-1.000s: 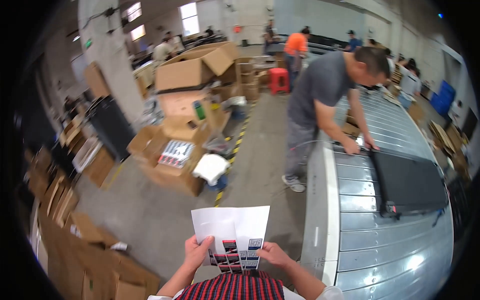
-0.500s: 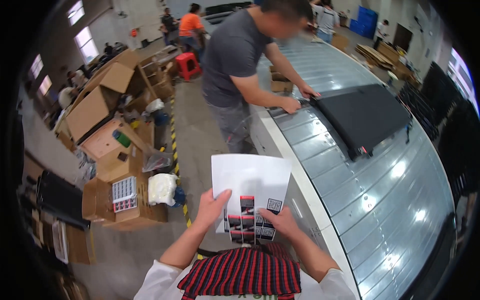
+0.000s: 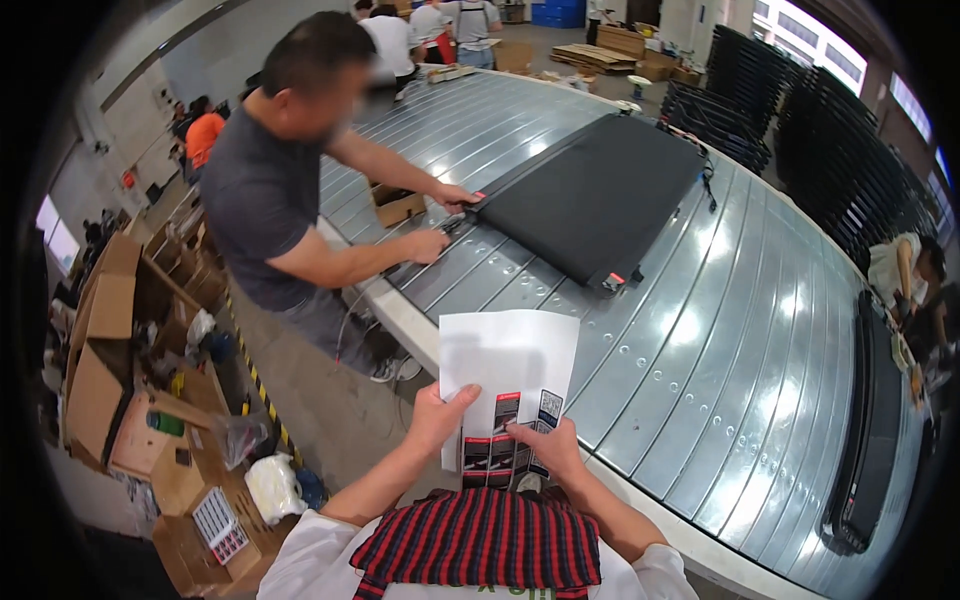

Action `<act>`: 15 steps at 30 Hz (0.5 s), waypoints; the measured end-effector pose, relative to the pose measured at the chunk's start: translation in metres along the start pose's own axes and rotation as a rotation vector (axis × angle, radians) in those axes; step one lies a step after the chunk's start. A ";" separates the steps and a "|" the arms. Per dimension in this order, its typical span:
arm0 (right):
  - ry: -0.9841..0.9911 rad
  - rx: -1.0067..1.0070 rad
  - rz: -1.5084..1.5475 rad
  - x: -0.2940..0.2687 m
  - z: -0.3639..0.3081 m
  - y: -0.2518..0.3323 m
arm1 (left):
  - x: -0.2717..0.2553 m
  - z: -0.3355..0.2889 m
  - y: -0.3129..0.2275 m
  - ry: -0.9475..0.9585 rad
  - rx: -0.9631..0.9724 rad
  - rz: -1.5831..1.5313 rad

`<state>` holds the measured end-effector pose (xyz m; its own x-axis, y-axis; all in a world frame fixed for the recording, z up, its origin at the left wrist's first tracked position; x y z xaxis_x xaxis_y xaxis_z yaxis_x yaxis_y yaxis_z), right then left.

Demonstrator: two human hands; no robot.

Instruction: Applying product warning labels and QR code stickers to treadmill frames on a factory assembly line.

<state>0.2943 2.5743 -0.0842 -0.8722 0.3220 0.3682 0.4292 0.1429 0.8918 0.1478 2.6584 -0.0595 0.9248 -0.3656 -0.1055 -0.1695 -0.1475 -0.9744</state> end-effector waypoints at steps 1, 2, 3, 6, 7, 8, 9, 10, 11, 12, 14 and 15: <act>-0.019 -0.027 0.011 -0.008 0.010 0.007 | 0.008 0.014 -0.007 0.036 0.010 0.004; -0.045 -0.025 0.022 -0.016 0.018 0.012 | 0.015 0.025 -0.014 0.077 0.013 0.008; -0.074 -0.032 -0.036 -0.027 0.027 0.019 | 0.025 0.038 -0.018 0.164 0.022 -0.054; -0.146 -0.056 -0.028 -0.051 0.047 0.044 | 0.059 0.075 -0.034 0.245 0.002 -0.018; -0.173 -0.126 -0.015 -0.060 0.051 0.055 | 0.069 0.089 -0.030 0.263 -0.059 0.066; -0.200 -0.204 -0.005 -0.069 0.057 0.068 | 0.080 0.103 -0.034 0.293 -0.061 0.075; -0.241 -0.188 -0.032 -0.075 0.058 0.076 | 0.089 0.115 -0.038 0.310 -0.044 0.084; -0.272 -0.191 -0.022 -0.086 0.063 0.078 | 0.098 0.128 -0.043 0.330 -0.026 0.092; -0.315 -0.197 -0.042 -0.097 0.065 0.080 | 0.108 0.138 -0.049 0.392 -0.035 0.128; -0.357 -0.204 -0.063 -0.106 0.065 0.084 | 0.117 0.149 -0.050 0.431 -0.036 0.140; -0.430 -0.261 0.067 -0.125 0.068 0.094 | 0.139 0.170 -0.062 0.518 0.070 0.085; -0.437 -0.298 0.157 -0.135 0.068 0.101 | 0.148 0.179 -0.067 0.554 0.089 0.106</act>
<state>0.4716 2.6091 -0.0614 -0.5972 0.6858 0.4159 0.4057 -0.1891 0.8942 0.3574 2.7782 -0.0453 0.5837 -0.8049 -0.1069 -0.1999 -0.0149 -0.9797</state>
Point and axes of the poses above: each hand's wrist, its own z-axis towards the middle knuckle, its own x-axis out of the palm, y = z × x, the point moved 10 cm from there along z, towards the middle knuckle, and after that the axes turned 12 degrees about z, right-handed, at the moved point
